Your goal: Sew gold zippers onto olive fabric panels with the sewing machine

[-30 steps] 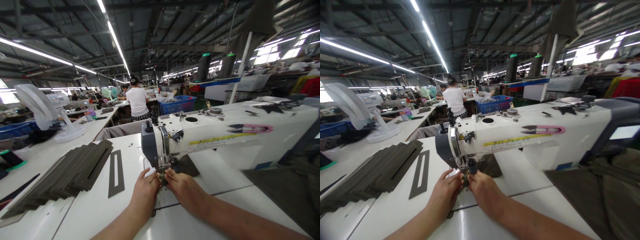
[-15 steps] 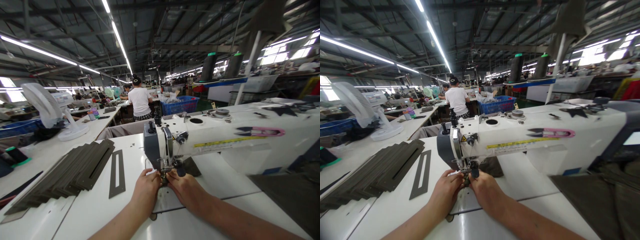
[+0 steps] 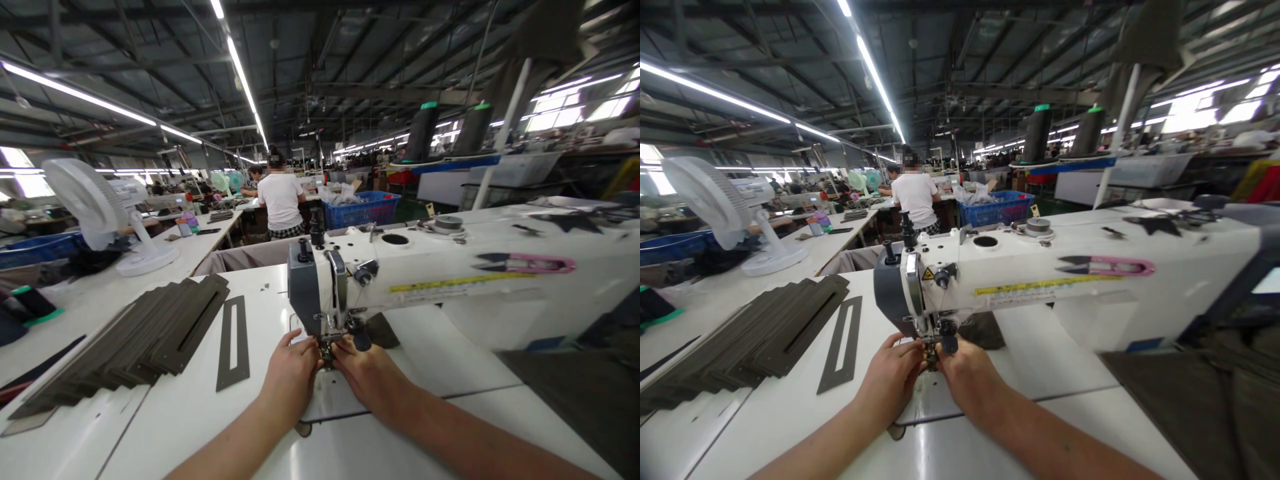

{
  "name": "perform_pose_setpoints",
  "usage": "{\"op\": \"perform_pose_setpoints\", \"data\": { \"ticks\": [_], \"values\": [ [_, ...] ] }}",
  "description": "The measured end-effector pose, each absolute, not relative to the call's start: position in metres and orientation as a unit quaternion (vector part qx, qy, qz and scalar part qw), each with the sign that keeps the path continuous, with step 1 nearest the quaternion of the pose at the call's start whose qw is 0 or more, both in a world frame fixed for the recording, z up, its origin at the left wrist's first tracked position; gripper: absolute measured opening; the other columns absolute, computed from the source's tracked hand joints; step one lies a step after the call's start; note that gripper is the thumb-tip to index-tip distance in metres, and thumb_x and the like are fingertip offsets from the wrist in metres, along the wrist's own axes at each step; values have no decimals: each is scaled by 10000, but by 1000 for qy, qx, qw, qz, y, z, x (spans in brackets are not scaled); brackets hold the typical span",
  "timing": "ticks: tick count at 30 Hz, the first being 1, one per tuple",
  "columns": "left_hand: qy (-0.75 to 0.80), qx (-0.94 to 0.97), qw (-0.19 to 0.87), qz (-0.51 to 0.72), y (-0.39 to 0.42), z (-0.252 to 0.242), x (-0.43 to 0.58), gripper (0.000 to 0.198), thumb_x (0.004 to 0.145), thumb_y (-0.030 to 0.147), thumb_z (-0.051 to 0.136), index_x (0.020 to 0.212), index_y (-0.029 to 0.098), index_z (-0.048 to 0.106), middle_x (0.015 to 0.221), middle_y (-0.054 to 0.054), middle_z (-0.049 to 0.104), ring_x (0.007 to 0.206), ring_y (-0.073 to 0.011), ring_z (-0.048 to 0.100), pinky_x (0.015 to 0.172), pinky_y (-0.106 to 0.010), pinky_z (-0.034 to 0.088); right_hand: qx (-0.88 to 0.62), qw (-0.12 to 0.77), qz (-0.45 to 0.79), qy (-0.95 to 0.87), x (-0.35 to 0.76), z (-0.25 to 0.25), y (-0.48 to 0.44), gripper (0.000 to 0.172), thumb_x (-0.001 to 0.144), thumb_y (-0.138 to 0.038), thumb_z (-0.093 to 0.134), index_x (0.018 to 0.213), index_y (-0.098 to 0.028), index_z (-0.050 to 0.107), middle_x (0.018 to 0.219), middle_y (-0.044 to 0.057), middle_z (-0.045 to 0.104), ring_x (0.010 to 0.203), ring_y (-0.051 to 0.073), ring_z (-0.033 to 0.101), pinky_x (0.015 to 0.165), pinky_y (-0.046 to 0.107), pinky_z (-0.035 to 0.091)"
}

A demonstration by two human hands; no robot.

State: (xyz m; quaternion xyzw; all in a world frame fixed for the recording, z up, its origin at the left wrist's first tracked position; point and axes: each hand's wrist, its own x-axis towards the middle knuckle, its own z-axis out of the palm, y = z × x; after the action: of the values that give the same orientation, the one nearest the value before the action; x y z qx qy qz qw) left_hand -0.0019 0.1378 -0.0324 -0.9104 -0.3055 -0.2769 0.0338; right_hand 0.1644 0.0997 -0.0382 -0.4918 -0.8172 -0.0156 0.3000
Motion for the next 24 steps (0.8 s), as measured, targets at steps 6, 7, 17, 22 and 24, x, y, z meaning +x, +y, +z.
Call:
{"op": "perform_pose_setpoints", "data": {
  "ticks": [6,7,17,22,24],
  "values": [
    [-293,-910,22,-293,138,-33,-3,129,777,62,511,742,155,593,832,-36,681,783,-174,643,914,-406,418,-486,331,-5,-808,168,-44,99,211,798,-79,455,951,-135,590,965,107,644,870,217,617,767,311,490],
    [-288,-911,21,-296,139,-33,-4,133,779,63,506,737,156,592,821,-34,682,774,-173,644,914,-409,418,-483,338,0,-808,169,-44,99,211,805,-88,452,961,-135,587,971,106,642,877,215,615,774,311,488],
    [-258,-919,45,-294,141,-31,-4,166,760,46,478,712,164,584,767,-29,674,717,-159,645,905,-393,425,-465,330,-16,-821,168,-39,98,249,846,-93,377,914,-126,614,904,104,654,826,204,622,752,306,490],
    [-267,-916,46,-294,143,-28,-7,159,764,41,488,736,162,587,800,-29,681,756,-163,650,897,-394,435,-469,303,-15,-830,186,-35,100,210,799,-149,507,993,-145,586,1014,88,623,962,212,559,877,338,431],
    [-277,-916,44,-286,139,-25,-9,139,769,60,506,756,168,593,848,-36,681,789,-172,649,898,-412,438,-523,258,-84,-808,199,-31,97,183,763,-145,533,933,-132,598,989,122,615,962,261,542,863,406,426]
  ]
}}
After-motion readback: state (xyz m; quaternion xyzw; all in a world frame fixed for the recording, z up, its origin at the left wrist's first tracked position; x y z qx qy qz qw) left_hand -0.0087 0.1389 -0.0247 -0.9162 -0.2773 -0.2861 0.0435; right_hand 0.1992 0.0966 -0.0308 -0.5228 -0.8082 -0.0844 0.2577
